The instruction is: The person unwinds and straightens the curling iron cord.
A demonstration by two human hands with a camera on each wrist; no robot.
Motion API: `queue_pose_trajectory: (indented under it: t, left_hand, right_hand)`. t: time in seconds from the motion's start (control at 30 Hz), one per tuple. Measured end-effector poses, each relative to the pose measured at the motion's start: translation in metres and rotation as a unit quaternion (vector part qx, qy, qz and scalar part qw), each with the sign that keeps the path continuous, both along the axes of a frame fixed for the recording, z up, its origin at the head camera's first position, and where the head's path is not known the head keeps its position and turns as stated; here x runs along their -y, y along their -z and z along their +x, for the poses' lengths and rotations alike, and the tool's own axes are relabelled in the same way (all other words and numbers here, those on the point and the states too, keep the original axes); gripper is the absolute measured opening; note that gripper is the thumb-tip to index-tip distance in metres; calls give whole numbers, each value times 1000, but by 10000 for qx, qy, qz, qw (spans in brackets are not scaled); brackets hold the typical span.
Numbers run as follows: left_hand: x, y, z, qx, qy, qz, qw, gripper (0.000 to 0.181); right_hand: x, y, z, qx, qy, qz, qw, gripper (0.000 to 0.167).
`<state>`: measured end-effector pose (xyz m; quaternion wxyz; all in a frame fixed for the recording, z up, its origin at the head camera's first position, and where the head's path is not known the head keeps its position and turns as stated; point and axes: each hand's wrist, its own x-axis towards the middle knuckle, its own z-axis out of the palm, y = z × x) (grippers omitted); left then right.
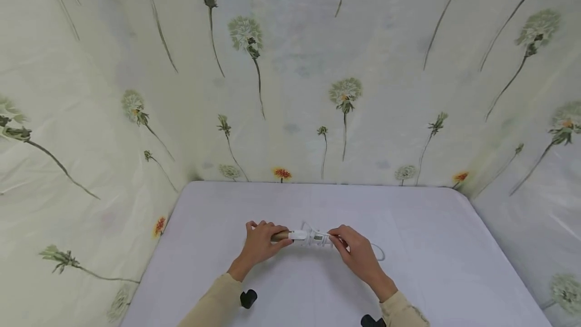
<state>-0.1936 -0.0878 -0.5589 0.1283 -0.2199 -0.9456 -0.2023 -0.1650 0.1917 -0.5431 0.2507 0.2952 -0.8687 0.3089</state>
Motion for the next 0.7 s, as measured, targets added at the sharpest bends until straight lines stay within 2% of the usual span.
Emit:
queue_pose_trajectory:
  t: [0.1, 0.3, 0.5, 0.7]
  left_hand:
    - [3, 2, 1, 139, 151, 111, 9997, 39]
    - [7, 6, -1, 13, 393, 233, 9990, 37]
    - [8, 1, -2, 660, 724, 278, 9948, 36]
    - [10, 2, -5, 873, 934, 318, 9913, 37]
  right_hand:
    - [-1, 1, -3, 64, 116, -5, 9999, 14]
    - [-5, 1, -14, 132, 129, -116, 9998, 13]
    - [-11, 5, -23, 305, -45, -379, 9988, 16]
    - [-18, 13, -29, 704, -22, -517, 9962, 12]
